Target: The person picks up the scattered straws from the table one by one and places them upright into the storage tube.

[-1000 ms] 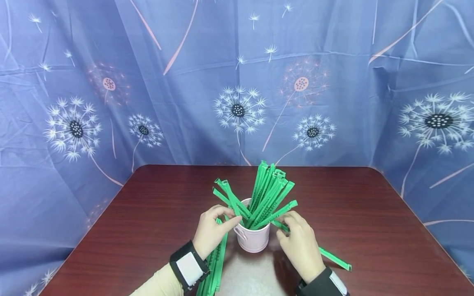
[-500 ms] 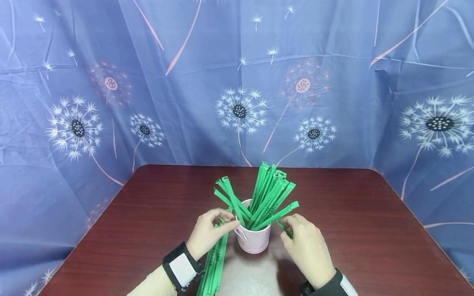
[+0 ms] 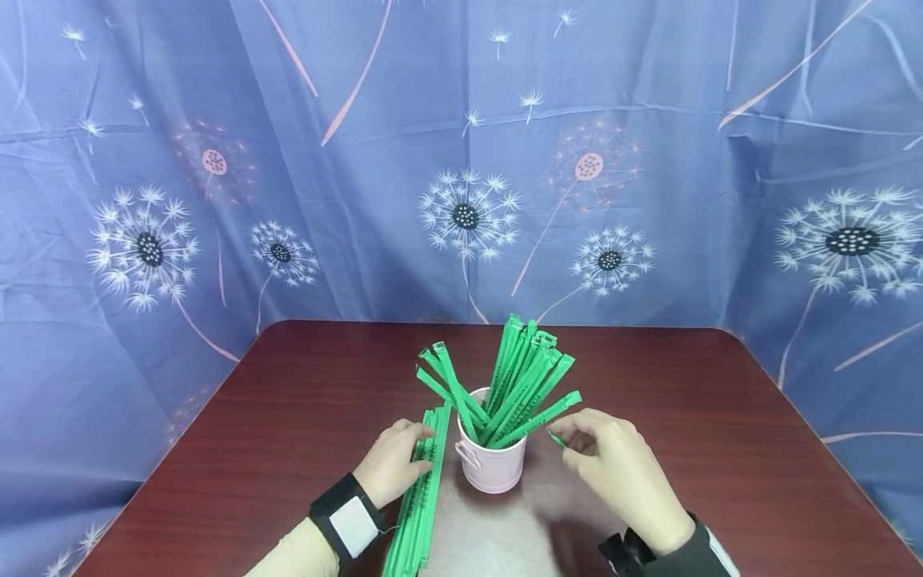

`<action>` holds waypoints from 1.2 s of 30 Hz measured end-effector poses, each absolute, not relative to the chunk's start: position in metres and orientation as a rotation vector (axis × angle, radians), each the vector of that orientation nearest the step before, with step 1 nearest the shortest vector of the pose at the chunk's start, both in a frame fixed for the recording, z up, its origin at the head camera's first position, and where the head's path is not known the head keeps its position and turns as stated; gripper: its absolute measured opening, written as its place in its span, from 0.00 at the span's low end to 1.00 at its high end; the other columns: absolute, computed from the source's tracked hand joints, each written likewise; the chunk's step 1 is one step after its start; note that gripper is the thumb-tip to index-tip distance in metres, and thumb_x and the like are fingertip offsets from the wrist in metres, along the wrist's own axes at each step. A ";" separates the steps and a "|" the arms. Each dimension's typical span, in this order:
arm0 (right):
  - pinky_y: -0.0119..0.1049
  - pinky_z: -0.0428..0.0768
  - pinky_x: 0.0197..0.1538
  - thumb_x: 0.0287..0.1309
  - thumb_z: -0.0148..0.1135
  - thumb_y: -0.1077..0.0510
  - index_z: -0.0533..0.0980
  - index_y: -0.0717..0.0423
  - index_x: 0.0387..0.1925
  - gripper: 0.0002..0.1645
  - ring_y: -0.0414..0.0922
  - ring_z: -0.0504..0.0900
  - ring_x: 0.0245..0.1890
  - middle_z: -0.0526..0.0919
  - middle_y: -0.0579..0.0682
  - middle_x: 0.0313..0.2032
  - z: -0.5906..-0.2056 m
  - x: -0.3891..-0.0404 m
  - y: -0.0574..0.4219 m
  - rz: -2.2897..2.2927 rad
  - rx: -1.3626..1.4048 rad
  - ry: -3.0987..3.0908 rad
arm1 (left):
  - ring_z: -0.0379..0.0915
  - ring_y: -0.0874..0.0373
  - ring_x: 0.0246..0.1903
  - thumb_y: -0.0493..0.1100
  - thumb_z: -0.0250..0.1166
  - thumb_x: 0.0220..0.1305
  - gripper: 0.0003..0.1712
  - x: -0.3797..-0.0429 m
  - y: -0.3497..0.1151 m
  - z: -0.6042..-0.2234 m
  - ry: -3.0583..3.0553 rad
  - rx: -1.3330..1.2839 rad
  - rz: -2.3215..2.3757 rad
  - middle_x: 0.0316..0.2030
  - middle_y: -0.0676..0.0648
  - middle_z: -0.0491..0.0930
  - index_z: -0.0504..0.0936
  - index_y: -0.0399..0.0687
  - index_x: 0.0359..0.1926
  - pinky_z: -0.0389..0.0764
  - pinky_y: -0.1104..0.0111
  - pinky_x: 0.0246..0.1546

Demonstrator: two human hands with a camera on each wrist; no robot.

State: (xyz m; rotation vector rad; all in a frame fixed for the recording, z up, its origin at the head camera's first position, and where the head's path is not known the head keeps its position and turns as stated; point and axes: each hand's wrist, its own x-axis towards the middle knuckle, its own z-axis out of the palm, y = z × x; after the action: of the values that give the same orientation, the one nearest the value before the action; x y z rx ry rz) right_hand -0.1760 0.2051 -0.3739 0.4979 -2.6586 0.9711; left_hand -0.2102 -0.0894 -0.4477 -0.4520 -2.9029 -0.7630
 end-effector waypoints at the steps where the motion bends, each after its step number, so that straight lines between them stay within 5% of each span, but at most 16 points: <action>1: 0.28 0.77 0.31 0.47 0.69 0.71 0.84 0.46 0.38 0.19 0.27 0.76 0.29 0.83 0.36 0.31 -0.373 -0.178 0.204 0.973 0.527 -2.625 | 0.76 0.43 0.43 0.36 0.74 0.53 0.22 -0.210 -0.090 -0.448 -2.920 -0.425 -0.731 0.44 0.39 0.80 0.83 0.41 0.50 0.78 0.58 0.43; 11: 0.31 0.81 0.31 0.59 0.66 0.67 0.80 0.60 0.51 0.18 0.37 0.81 0.25 0.85 0.44 0.31 -0.350 -0.203 0.200 1.529 0.500 -2.444 | 0.77 0.37 0.43 0.40 0.79 0.45 0.35 -0.214 -0.094 -0.452 -3.056 -0.349 -0.668 0.43 0.32 0.80 0.77 0.28 0.54 0.80 0.53 0.46; 19: 0.33 0.85 0.35 0.61 0.57 0.76 0.79 0.65 0.53 0.19 0.44 0.88 0.34 0.86 0.50 0.35 -0.341 -0.208 0.204 2.377 0.375 -1.487 | 0.78 0.38 0.47 0.38 0.79 0.45 0.35 -0.215 -0.099 -0.455 -3.055 -0.335 -0.877 0.45 0.31 0.80 0.77 0.27 0.54 0.81 0.53 0.46; 27: 0.36 0.83 0.24 0.55 0.56 0.83 0.75 0.78 0.51 0.20 0.54 0.88 0.27 0.83 0.62 0.30 -0.337 -0.205 0.208 2.420 0.138 -0.837 | 0.81 0.49 0.30 0.29 0.75 0.49 0.38 -0.215 -0.105 -0.455 -3.038 -0.251 -1.380 0.42 0.31 0.79 0.70 0.24 0.61 0.82 0.67 0.20; 36: 0.36 0.81 0.19 0.51 0.54 0.87 0.73 0.86 0.44 0.16 0.57 0.86 0.23 0.82 0.67 0.26 -0.335 -0.205 0.207 2.244 0.187 -0.620 | 0.76 0.56 0.23 0.30 0.71 0.54 0.36 -0.213 -0.110 -0.454 -2.931 -0.183 -1.556 0.37 0.38 0.79 0.68 0.31 0.63 0.79 0.67 0.17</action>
State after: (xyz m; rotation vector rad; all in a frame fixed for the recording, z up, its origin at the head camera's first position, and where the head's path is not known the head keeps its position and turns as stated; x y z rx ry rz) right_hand -0.2049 0.2066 -0.3354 0.1871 -0.6198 2.2436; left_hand -0.2129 -0.1099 -0.4542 -0.1834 -2.9313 -1.5555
